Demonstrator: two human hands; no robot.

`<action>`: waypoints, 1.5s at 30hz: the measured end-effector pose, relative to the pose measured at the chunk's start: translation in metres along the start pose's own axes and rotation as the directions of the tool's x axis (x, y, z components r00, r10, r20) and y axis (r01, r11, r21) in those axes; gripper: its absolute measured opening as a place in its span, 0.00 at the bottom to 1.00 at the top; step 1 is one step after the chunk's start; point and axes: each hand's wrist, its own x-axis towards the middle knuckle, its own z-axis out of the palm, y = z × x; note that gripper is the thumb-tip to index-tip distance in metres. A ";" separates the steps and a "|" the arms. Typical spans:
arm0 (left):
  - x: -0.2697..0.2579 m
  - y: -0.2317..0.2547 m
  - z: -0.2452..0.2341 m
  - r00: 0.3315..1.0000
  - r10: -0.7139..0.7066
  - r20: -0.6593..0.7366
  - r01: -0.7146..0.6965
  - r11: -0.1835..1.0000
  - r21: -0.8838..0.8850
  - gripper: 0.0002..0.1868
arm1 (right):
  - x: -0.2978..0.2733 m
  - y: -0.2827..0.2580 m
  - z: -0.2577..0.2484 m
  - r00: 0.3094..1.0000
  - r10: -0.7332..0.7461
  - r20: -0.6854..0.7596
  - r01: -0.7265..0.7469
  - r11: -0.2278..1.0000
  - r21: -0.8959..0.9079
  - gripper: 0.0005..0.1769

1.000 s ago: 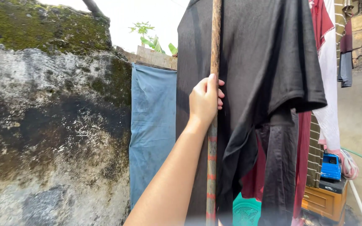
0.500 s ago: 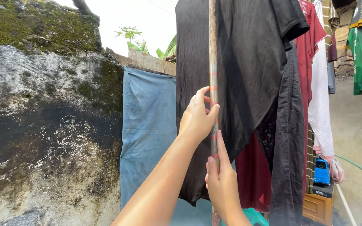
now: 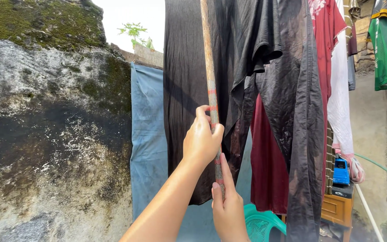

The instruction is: Hanging wet laundry on a clothesline using hangers and a pole for reach.

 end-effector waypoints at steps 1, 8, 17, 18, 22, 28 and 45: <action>-0.003 -0.001 -0.002 1.000 -0.004 0.002 0.004 1.000 0.006 0.28 | -0.005 0.006 0.003 1.000 0.006 0.003 -0.006 1.000 0.005 0.41; -0.015 -0.032 -0.012 0.990 0.086 -0.115 -0.093 0.994 -0.059 0.24 | -0.063 0.032 0.039 0.961 0.162 0.224 -0.213 0.950 0.227 0.40; -0.053 -0.056 -0.064 0.930 -0.121 -0.348 0.100 0.992 -0.076 0.20 | -0.044 0.035 0.045 0.838 -0.201 0.507 -0.054 0.895 0.443 0.15; -0.065 -0.056 -0.070 0.929 -0.103 -0.356 0.073 0.993 -0.096 0.21 | -0.027 0.023 0.043 0.884 -0.221 0.411 0.010 0.890 0.456 0.19; -0.150 -0.061 -0.068 0.933 -0.213 -0.291 0.142 0.959 -0.247 0.22 | 0.016 -0.041 0.037 0.843 -0.407 0.352 0.125 0.785 0.606 0.21; -0.263 -0.075 -0.096 0.888 -0.403 -0.220 0.379 0.914 -0.145 0.22 | 0.035 -0.114 0.051 0.765 -0.461 0.449 -0.182 0.513 0.839 0.31; -0.302 0.051 -0.276 0.931 0.001 -0.365 0.182 0.866 0.465 0.33 | -0.103 -0.213 0.142 0.531 -0.759 0.378 -0.578 0.002 0.816 0.45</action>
